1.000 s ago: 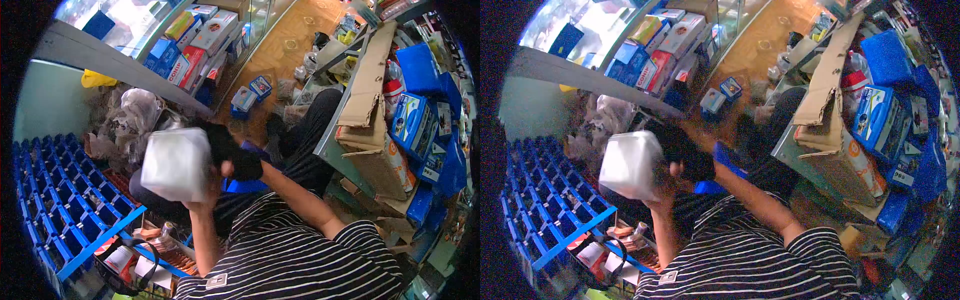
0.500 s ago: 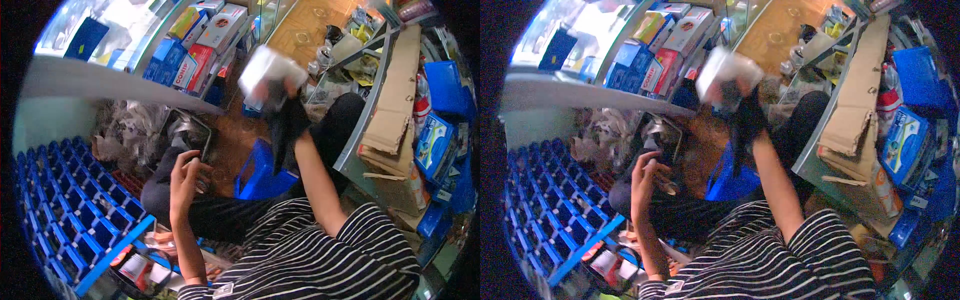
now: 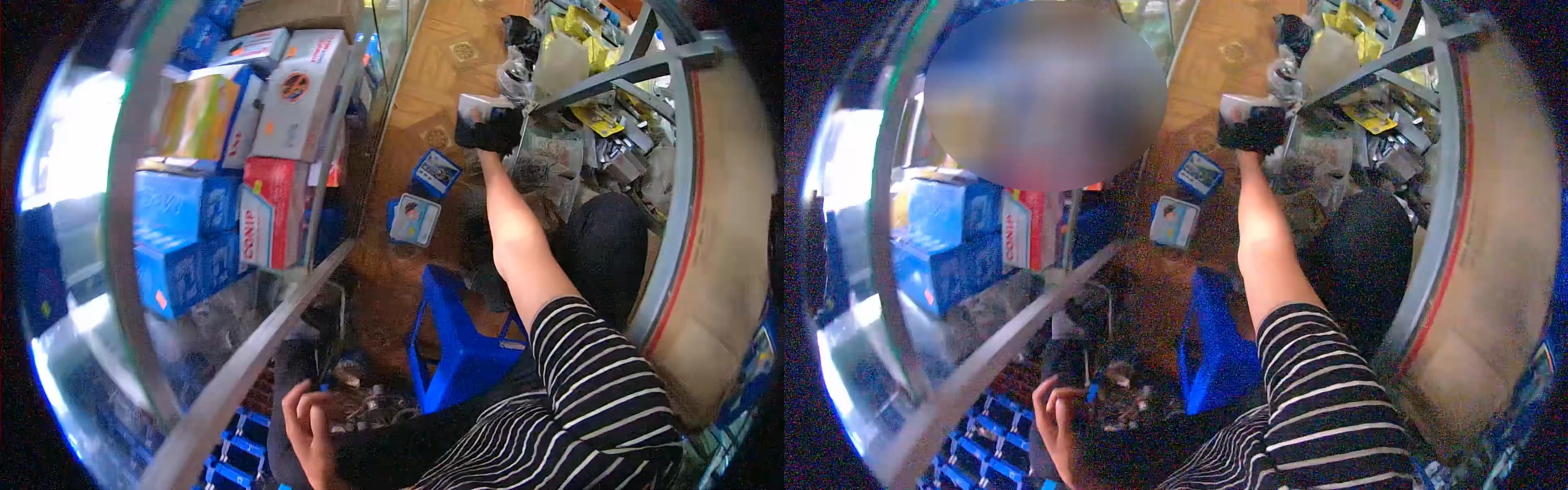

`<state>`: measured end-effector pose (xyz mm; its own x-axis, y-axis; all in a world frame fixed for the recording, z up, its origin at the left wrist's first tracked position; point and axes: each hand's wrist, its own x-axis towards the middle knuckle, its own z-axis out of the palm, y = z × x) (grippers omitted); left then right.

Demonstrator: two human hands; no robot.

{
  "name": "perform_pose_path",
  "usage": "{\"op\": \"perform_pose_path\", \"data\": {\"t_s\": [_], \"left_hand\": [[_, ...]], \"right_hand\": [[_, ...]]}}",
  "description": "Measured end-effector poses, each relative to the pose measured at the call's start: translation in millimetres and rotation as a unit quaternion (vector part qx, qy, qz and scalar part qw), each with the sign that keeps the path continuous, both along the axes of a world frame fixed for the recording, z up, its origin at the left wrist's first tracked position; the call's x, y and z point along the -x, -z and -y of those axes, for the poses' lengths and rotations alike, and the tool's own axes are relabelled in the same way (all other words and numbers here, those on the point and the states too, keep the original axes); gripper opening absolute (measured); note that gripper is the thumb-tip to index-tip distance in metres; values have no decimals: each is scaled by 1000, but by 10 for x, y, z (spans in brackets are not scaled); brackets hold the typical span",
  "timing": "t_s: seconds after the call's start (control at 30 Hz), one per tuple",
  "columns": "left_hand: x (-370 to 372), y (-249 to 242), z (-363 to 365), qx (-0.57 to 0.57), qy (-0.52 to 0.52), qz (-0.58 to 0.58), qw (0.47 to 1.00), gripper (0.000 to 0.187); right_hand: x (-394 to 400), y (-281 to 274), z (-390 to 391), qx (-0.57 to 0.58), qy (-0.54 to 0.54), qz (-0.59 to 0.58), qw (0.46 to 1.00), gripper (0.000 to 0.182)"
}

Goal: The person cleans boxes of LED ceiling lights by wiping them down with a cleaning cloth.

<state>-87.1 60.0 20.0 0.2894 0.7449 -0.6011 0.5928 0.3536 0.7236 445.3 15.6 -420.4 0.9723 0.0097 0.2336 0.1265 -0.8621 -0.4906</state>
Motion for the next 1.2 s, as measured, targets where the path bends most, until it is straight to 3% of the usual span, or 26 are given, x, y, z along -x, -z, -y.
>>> {"op": "perform_pose_path", "data": {"t_s": [0.03,0.07,0.1,0.17,0.2,0.23,0.3,0.37,0.5,0.53,0.6,0.67,0.73,0.8,0.83,0.9,0.97,1.03,1.17,1.2], "left_hand": [[-66,-15,-33,-17,20,-15,1000,36],[50,-38,-75,75,5,9,997,53],[-80,-37,-49,43,-7,25,999,48],[-154,-43,-52,48,-16,-11,999,44],[-185,-32,-58,54,-16,-21,998,43],[-214,-16,-64,58,-16,-32,998,42],[-258,67,-86,62,-13,-53,997,41],[-290,118,-106,59,-7,-73,996,42],[-412,147,-127,59,-13,-90,994,44],[-408,147,-126,58,-5,-93,994,44],[-371,161,-98,56,-9,-100,993,45],[-209,171,-60,43,32,-77,996,47],[-118,174,6,22,29,-69,997,54],[-216,111,-3,5,27,-42,999,46],[-290,67,-26,-18,10,-27,999,42],[-260,-67,-68,-13,54,-24,998,54],[-194,-102,-83,-9,110,-16,994,56],[-103,-39,-26,-82,169,-39,982,52],[-331,-407,-15,-217,352,-58,909,50],[-440,-428,-18,-234,364,-10,902,46]], "right_hand": [[-51,243,-11,26,-31,22,999,89],[-196,634,-30,-105,-55,73,990,95],[-223,692,-44,-69,-85,84,990,94],[-176,467,-84,3,-144,103,984,92],[-76,147,-158,-61,-165,-6,984,88],[-78,249,-219,-34,-178,66,981,83],[-90,496,-329,-99,-211,72,970,82],[-52,716,-439,-43,-194,13,980,77],[75,637,-625,37,-156,-89,983,66],[3,792,-606,12,-128,-72,989,61],[-247,953,-609,-24,-57,-208,976,61],[-439,836,-600,-68,-16,-274,959,60],[-394,391,-557,-147,-12,-245,958,59],[-274,-173,-530,-270,-30,-205,940,61],[-128,-563,-530,-356,-47,-202,911,63],[305,-1548,-670,-528,-85,-229,813,68],[794,-2618,-704,-644,-127,-258,709,75],[1196,-3544,-718,-721,-187,-256,616,84],[1674,-4811,-969,-826,-309,-206,423,46],[1493,-4935,-1095,-768,-532,-246,259,44]]}}
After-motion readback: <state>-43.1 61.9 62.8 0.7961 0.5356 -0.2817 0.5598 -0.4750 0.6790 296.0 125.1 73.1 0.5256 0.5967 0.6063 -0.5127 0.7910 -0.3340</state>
